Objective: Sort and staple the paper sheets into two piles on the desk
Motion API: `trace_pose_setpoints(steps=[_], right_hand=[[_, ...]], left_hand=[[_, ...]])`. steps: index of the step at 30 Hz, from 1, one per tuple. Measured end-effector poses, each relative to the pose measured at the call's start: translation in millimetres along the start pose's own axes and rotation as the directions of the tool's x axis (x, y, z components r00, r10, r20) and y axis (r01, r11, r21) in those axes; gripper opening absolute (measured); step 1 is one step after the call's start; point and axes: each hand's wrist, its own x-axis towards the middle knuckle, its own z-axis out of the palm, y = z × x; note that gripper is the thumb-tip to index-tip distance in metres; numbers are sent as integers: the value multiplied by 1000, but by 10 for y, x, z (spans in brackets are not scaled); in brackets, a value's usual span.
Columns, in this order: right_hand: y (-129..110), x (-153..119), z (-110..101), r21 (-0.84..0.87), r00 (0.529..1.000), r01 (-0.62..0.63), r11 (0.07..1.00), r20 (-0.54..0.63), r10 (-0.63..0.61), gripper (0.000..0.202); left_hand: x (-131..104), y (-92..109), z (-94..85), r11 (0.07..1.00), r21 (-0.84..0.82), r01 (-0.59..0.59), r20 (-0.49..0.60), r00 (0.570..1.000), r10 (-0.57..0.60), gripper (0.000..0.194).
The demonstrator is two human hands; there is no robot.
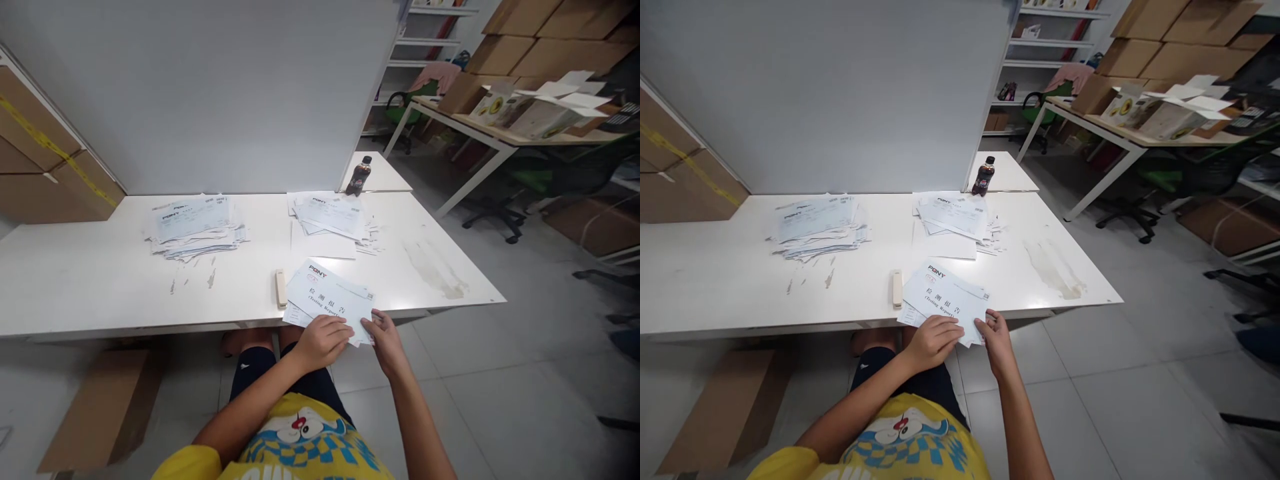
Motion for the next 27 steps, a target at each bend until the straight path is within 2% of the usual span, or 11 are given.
trace_pose_setpoints(steps=[2,4,6,9,12,16,18,20,22,25,27], right_hand=[[-49,-12,-19,-44,996,-1,999,90,5,53],[-106,1,-67,-131,991,68,989,119,-53,45],[-177,32,-137,-236,975,216,947,108,-195,36],[-335,82,-232,-344,900,430,835,87,-428,27],[-533,105,-246,-386,810,546,743,18,-586,21],[-652,172,-107,-343,713,628,698,-104,-693,21],[-588,257,-4,-277,720,630,726,-141,-679,21],[-469,357,81,-195,772,596,779,-130,-622,22],[-353,438,125,-146,817,554,820,-94,-569,23],[-283,475,111,-140,819,549,824,-104,-564,22],[-311,448,78,-141,812,554,820,-126,-570,20]], left_hand=[[-123,-26,-58,997,53,59,-77,996,-55,28],[-227,-61,-87,986,120,112,-125,987,-97,31],[-282,-93,-93,962,193,195,-119,978,-174,39],[-243,-111,-99,914,242,324,-105,946,-308,55],[-82,-89,-150,896,146,418,-198,900,-388,69],[181,-114,-263,859,-116,499,-335,794,-507,75],[263,-184,-286,859,-188,476,-342,788,-512,71],[289,-270,-274,849,-224,479,-300,795,-528,66],[272,-339,-248,812,-252,526,-239,780,-579,63],[233,-366,-239,770,-292,567,-198,752,-629,52],[228,-338,-269,780,-294,552,-206,761,-616,40]])
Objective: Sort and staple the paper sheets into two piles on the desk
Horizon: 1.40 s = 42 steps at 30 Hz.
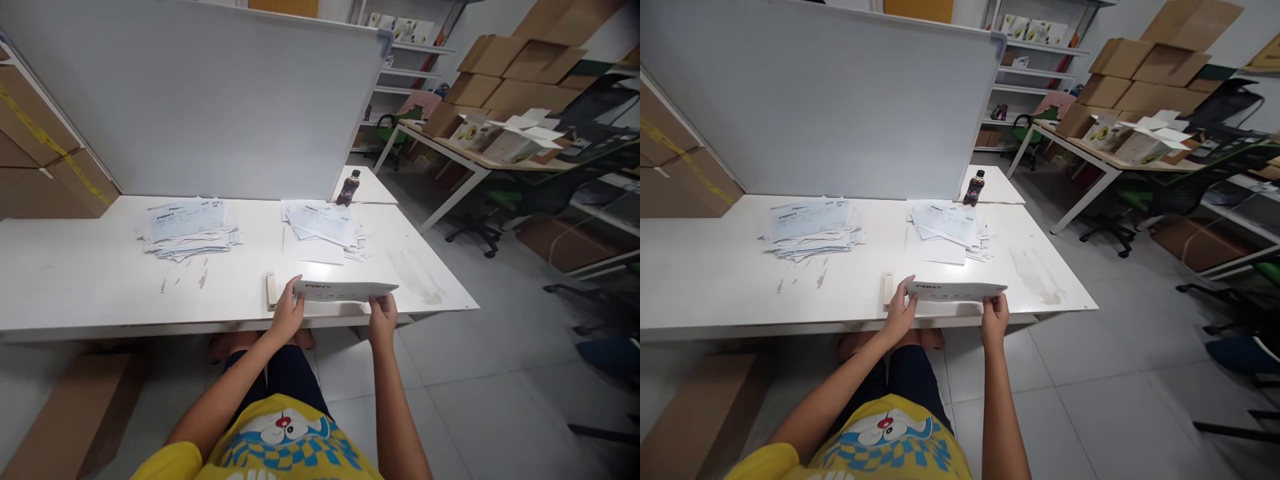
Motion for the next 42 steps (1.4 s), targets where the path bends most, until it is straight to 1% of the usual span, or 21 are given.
trace_pose_setpoints(steps=[2,5,7,9,11,13,14,15,16,17,18,19,21,22,24,25,27,30,33,36,42], right_hand=[[-64,-2,-37,4,1000,0,1000,-17,0,20],[-121,-8,-67,28,998,26,999,-61,-24,20],[-105,-16,-85,26,1000,8,1000,-20,-8,23],[-64,-36,-127,-30,996,-46,998,73,48,26],[-35,-75,-206,-95,988,-93,991,118,104,28],[-44,-132,-305,-125,974,-149,981,153,167,29],[-63,-166,-351,-135,958,-191,972,188,215,30],[-86,-204,-387,-151,932,-240,959,241,271,30],[-108,-244,-413,-174,895,-290,941,301,331,31],[-125,-286,-425,-199,852,-333,922,355,385,31],[-132,-329,-428,-219,813,-370,903,394,429,32],[-127,-373,-423,-229,782,-402,887,417,462,33],[-87,-454,-409,-226,753,-454,862,419,507,35],[-58,-489,-407,-224,746,-478,850,408,527,37],[-6,-539,-421,-227,727,-515,826,395,562,42],[11,-555,-434,-228,718,-530,817,392,575,44],[21,-573,-458,-209,705,-554,806,397,587,47],[-4,-584,-447,-163,700,-573,803,412,583,47],[-52,-594,-362,-175,691,-581,795,410,595,49],[-122,-601,-260,-157,695,-576,802,421,582,49],[-194,-603,-194,-175,690,-580,796,414,594,48]], left_hand=[[-11,51,-33,1000,11,-27,-13,1000,27,32],[-42,104,-61,999,29,-44,-26,999,45,28],[-105,108,-62,998,51,-36,-16,999,37,28],[-216,96,-73,998,58,-39,-27,999,41,29],[-355,77,-124,997,44,-69,-92,993,73,34],[-460,47,-240,993,27,-113,-225,967,116,36],[-481,24,-323,992,27,-124,-299,946,126,34],[-473,-5,-420,992,33,-123,-364,923,127,31],[-435,-41,-524,993,44,-110,-408,905,118,29],[-372,-85,-629,994,62,-88,-421,901,106,28],[-290,-133,-729,994,89,-64,-395,914,94,29],[-198,-184,-817,991,127,-49,-334,938,89,32],[-18,-286,-943,973,221,-67,-136,986,99,41],[55,-331,-976,959,265,-97,-22,994,107,46],[149,-399,-992,931,326,-166,172,979,114,53],[169,-421,-982,919,344,-193,243,964,112,55],[172,-441,-950,900,368,-235,338,935,106,57],[137,-422,-921,876,397,-274,406,908,100,57],[115,-377,-926,861,418,-290,434,896,91,55],[103,-341,-926,846,439,-302,454,887,81,53],[28,-349,-833,772,536,-343,437,895,94,51]])
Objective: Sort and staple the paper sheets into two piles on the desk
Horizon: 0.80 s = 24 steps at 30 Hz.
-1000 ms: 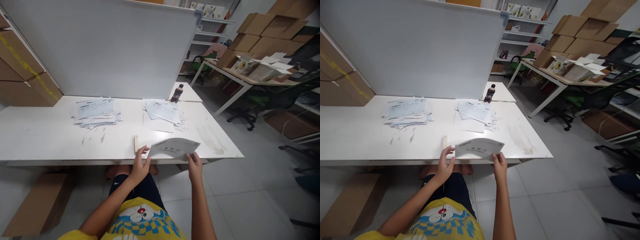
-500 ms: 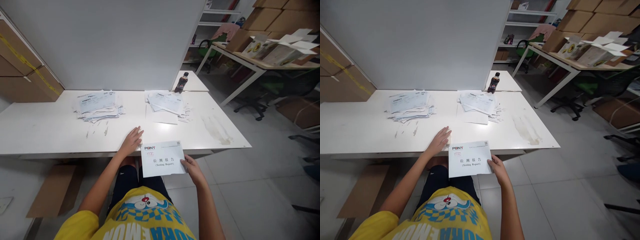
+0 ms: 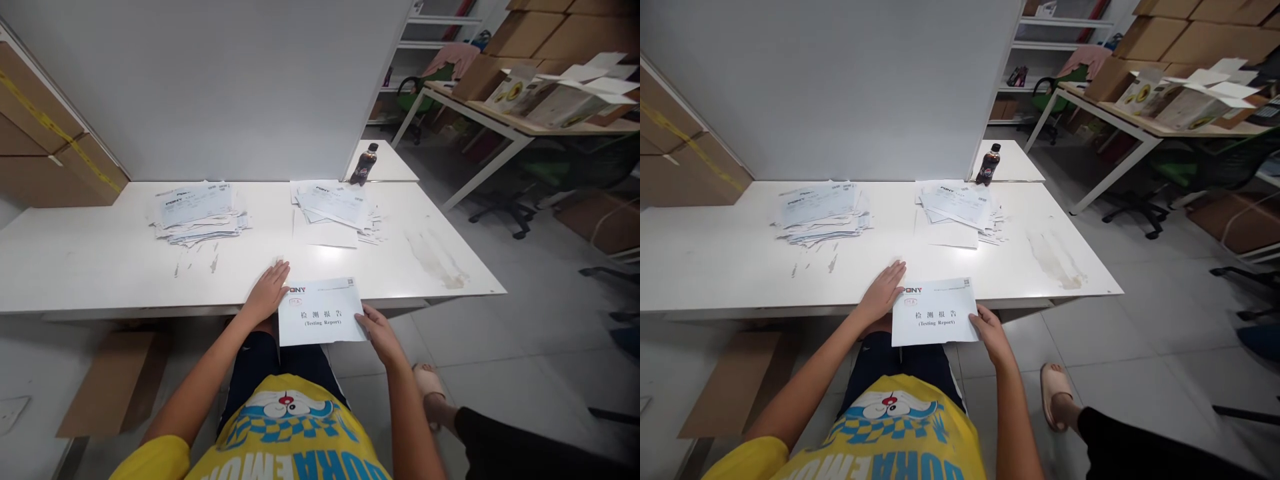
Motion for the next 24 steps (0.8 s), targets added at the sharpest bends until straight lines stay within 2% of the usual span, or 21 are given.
trace_pose_setpoints(steps=[5,9,12,15,18,20,22,24], right_hand=[[40,51,60,15,998,57,998,-24,-57,38],[8,91,78,-43,990,125,991,-59,-127,36],[-80,134,-74,-129,970,210,969,-97,-223,32],[-259,267,-317,-168,904,322,932,-236,-355,28],[-530,568,-448,-196,789,430,881,-393,-472,26],[-731,869,-417,-269,720,451,851,-454,-525,21],[-934,1221,-322,-337,683,430,838,-485,-546,17],[-1130,1582,-209,-376,695,393,840,-477,-538,17]], left_hand=[[-17,39,101,992,123,7,-31,1000,-3,50],[-22,27,59,993,117,0,-26,1000,4,50],[-4,-19,-18,996,88,-17,-34,999,21,51],[37,-81,-61,994,87,-60,-42,997,63,56],[82,-141,-43,993,106,-53,-46,997,58,67],[106,-180,-12,994,109,-1,-33,999,4,82],[124,-216,15,993,96,68,-11,998,-68,96],[135,-241,29,991,73,113,12,993,-114,103]])
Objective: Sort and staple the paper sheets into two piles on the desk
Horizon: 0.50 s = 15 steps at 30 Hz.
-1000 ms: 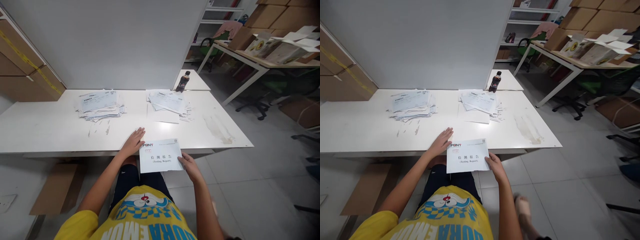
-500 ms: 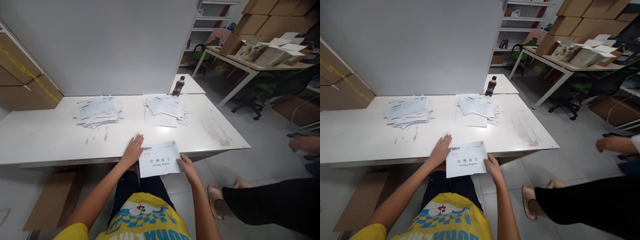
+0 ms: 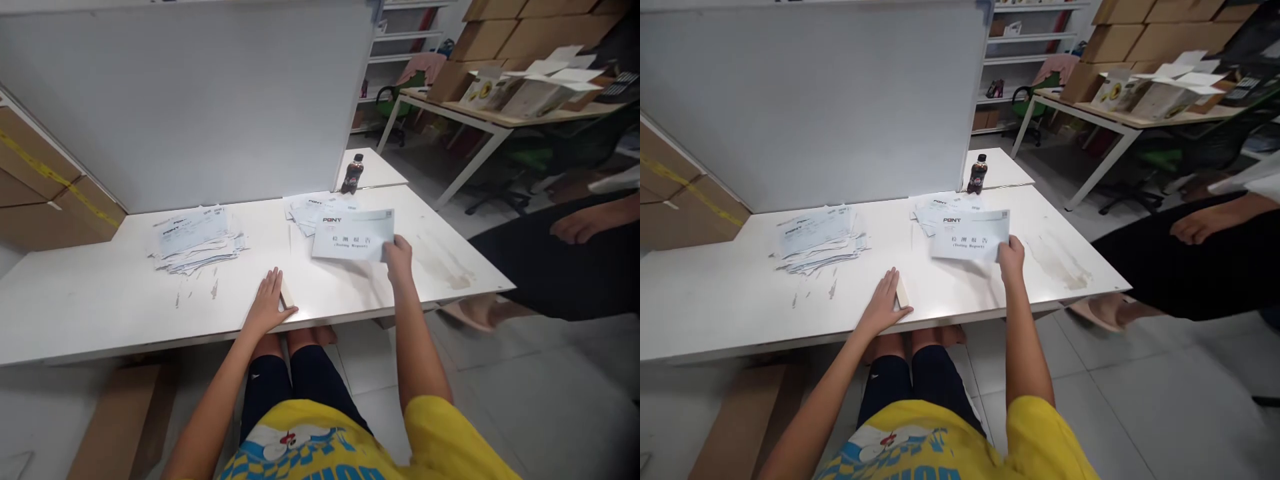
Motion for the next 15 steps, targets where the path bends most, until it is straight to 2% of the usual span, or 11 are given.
trace_pose_setpoints(steps=[3,5,7,9,11,13,15], right_hand=[[-75,374,360,-128,998,56,990,25,-53,29],[-81,503,520,-173,996,91,981,23,-89,41],[-33,483,623,-231,989,145,962,12,-146,53],[60,306,688,-325,966,254,911,48,-253,55],[164,23,725,-416,907,422,805,187,-378,52],[244,-265,735,-461,801,597,656,376,-465,50],[288,-466,720,-456,698,715,531,519,-494,49]], left_hand=[[3,-3,-1,999,-42,8,17,1000,-7,101],[-1,8,-7,998,-64,7,22,1000,-6,100],[-5,18,-12,997,-76,10,30,1000,-8,99],[-12,21,-19,997,-83,6,39,999,-3,102],[-27,23,-34,996,-88,-14,38,999,17,107],[-56,31,-55,994,-98,-37,17,999,39,107],[-97,48,-70,992,-121,-42,-23,999,39,98]])
